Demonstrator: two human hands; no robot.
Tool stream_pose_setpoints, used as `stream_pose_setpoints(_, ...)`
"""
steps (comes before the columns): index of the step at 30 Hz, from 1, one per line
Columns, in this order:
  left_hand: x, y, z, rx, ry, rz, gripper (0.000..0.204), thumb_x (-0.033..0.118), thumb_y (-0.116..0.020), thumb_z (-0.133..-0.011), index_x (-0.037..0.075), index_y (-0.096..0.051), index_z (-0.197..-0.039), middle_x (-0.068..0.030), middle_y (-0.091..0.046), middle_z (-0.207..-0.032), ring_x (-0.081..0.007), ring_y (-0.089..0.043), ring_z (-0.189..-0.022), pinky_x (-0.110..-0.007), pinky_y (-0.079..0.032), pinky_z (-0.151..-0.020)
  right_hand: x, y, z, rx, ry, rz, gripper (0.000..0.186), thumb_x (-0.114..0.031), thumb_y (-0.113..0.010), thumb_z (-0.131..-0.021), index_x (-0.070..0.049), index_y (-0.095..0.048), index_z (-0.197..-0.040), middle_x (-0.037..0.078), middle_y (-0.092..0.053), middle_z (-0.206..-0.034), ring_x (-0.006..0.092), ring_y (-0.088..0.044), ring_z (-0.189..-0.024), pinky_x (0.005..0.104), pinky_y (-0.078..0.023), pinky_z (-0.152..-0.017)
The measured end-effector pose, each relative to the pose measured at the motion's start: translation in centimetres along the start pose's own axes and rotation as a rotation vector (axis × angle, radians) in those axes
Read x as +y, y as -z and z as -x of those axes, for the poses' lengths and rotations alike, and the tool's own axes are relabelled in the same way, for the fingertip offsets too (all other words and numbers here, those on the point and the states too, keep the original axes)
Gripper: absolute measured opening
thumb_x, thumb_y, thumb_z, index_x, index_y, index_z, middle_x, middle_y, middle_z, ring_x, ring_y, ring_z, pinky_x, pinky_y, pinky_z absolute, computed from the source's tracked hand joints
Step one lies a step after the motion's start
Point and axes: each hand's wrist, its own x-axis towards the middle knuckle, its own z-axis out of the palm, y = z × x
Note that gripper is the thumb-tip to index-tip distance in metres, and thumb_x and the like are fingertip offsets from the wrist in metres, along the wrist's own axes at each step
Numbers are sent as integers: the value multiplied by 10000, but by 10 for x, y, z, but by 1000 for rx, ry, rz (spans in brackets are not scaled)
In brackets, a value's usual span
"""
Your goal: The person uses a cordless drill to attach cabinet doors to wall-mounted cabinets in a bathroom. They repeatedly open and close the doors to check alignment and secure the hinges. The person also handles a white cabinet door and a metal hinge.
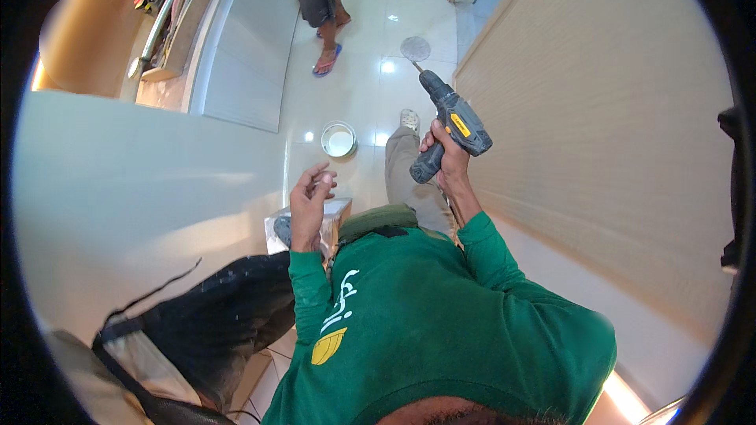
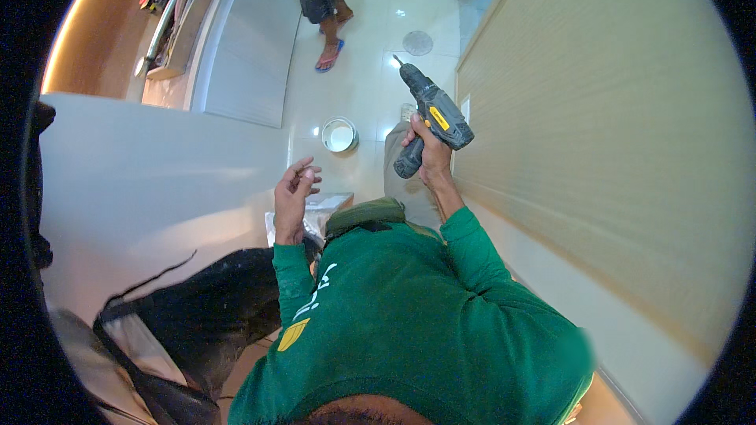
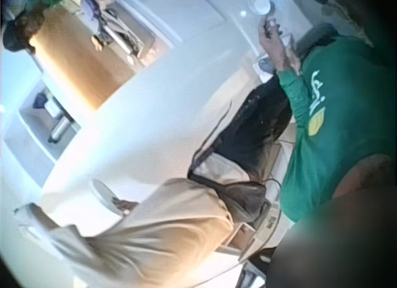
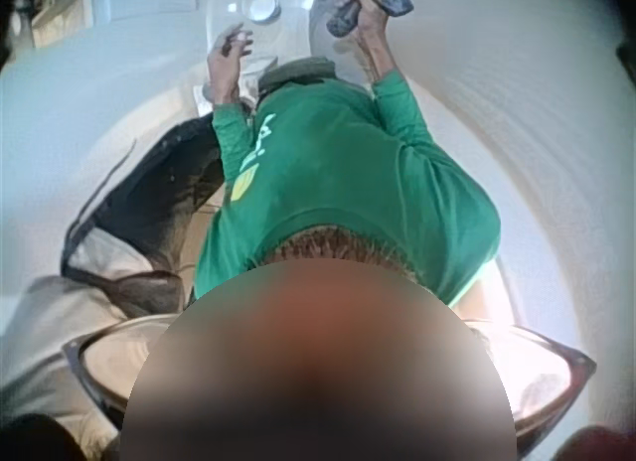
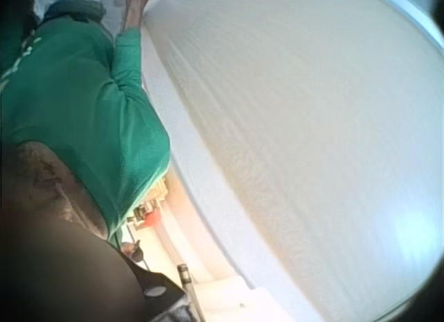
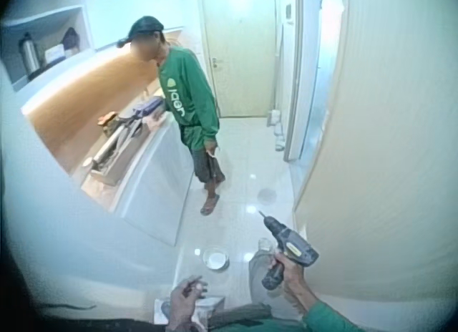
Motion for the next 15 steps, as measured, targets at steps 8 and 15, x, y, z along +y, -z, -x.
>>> stream_pose_setpoints(8,-2,-26,-107,-308,-85,-210,389,223,-698,-1087,59,-685,-1440,-76,-785,-1190,-167,-725,-1053,-319,-585,-883,13,-4,-8,4,209,-86,148,-146,-748,-1033,-52,-652,-1095,27,-613,-825,140,-631,-717,330,-563,-697)
stream_pose_setpoints(15,-19,-62,-135,-460,-237,-468,402,196,-739,-1051,53,-705,-1425,-59,-760,-1133,-140,-696,-999,-301,-579,-868,34,28,-8,152,285,25,178,-166,-775,-1007,-45,-705,-1117,15,-654,-838,113,-628,-728,297,-527,-678)
